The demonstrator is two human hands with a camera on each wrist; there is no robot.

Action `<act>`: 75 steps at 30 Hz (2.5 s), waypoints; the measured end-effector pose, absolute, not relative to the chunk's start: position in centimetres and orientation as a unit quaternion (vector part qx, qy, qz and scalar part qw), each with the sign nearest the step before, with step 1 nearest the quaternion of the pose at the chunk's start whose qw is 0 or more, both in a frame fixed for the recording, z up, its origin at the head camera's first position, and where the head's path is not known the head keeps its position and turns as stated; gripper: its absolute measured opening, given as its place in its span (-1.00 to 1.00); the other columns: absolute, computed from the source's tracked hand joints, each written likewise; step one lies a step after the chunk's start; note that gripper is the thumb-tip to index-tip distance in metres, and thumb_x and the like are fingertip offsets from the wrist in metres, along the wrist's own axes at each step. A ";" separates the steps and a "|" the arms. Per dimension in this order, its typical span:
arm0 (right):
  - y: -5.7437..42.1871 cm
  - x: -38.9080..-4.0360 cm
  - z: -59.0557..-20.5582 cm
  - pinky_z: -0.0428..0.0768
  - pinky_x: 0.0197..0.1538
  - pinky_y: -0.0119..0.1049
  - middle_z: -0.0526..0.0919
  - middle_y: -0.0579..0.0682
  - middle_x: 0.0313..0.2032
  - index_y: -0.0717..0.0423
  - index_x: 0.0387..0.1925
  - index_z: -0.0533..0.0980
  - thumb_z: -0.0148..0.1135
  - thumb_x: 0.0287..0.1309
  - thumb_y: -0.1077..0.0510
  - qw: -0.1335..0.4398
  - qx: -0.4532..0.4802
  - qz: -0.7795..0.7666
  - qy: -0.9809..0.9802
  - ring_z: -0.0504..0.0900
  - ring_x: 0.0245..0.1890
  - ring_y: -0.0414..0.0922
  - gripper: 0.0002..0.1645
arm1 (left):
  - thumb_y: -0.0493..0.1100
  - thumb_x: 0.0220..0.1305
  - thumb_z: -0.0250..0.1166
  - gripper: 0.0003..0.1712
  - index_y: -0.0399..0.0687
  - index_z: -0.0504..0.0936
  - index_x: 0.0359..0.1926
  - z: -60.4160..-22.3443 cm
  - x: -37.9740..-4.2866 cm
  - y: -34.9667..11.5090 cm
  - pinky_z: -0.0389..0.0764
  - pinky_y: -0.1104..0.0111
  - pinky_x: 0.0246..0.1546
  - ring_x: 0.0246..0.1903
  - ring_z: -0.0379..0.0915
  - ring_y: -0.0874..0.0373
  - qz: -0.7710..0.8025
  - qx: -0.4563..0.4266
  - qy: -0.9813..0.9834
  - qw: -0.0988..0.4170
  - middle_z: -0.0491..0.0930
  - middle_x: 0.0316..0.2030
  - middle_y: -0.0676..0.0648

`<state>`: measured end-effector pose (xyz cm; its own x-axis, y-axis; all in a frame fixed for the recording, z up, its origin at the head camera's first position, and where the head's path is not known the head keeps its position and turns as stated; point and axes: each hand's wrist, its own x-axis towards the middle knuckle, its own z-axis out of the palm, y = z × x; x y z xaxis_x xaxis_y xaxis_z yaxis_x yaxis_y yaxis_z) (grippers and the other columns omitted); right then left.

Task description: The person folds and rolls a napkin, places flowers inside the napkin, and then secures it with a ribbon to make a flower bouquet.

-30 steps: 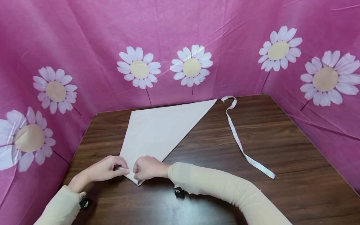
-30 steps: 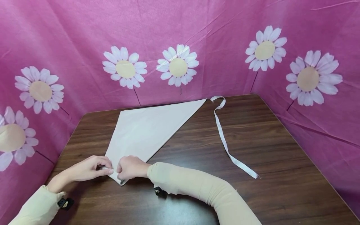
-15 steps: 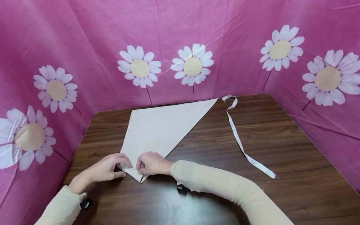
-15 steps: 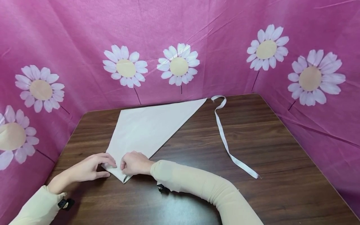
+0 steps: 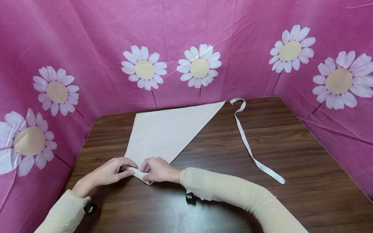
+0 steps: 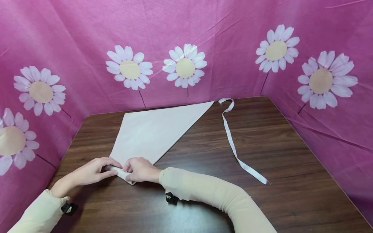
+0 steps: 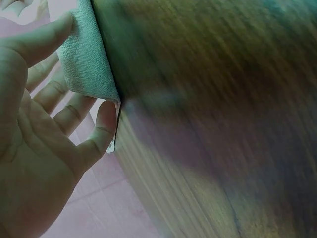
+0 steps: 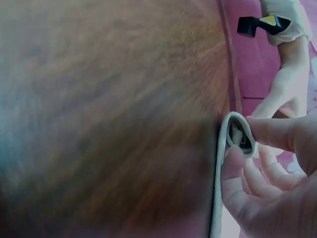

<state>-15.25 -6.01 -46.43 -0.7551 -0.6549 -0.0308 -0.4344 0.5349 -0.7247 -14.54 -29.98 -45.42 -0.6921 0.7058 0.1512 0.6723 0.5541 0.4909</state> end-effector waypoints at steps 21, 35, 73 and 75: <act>-4.5 -16.3 -46.6 0.63 -0.50 -0.41 0.69 -0.13 -0.57 0.16 -0.32 0.67 0.36 0.18 0.38 0.234 -0.256 -0.438 0.829 0.64 -0.63 -0.24 -0.91 | -0.34 0.03 0.58 -0.58 0.10 0.74 -0.08 -45.8 -15.2 -29.3 0.58 0.33 -0.17 -0.14 0.55 0.25 0.242 0.421 0.874 -0.007 0.63 -0.13 0.12; -3.8 -15.8 -45.9 0.39 -0.48 -0.45 0.48 -0.36 -0.63 -0.07 -0.16 0.62 0.48 0.10 -0.28 0.057 -0.434 -0.170 0.883 0.46 -0.57 -0.37 -0.53 | -0.27 0.31 0.40 -0.75 -0.06 0.73 0.01 -45.6 -16.1 -28.9 0.61 0.32 -0.23 -0.19 0.58 0.27 0.262 0.440 0.858 0.037 0.69 -0.16 0.12; -0.4 -16.8 -44.8 0.63 -0.53 -0.35 0.68 -0.12 -0.66 0.01 -0.36 0.57 0.39 0.25 0.14 0.287 -0.310 -0.303 0.854 0.65 -0.69 -0.17 -0.88 | 0.14 0.06 0.56 -0.56 0.24 0.74 -0.01 -45.4 -15.9 -27.0 0.10 0.00 -0.04 -0.26 0.44 0.43 0.191 0.388 0.901 0.035 0.63 -0.18 0.33; -0.4 -17.1 -44.8 0.60 -0.40 -0.43 0.64 -0.23 -0.62 -0.01 -0.33 0.59 0.47 0.18 0.10 0.231 -0.348 -0.267 0.868 0.62 -0.63 -0.29 -0.84 | 0.08 0.09 0.56 -0.62 0.26 0.75 -0.04 -45.4 -16.0 -27.0 0.11 0.02 -0.05 -0.24 0.45 0.42 0.190 0.390 0.900 0.040 0.62 -0.20 0.34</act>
<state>-17.14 -0.36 -44.82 -0.6512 -0.7280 -0.2143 -0.4815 0.6146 -0.6248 -15.99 -27.04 -45.45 -0.6928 0.7170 0.0769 0.6869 0.6237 0.3729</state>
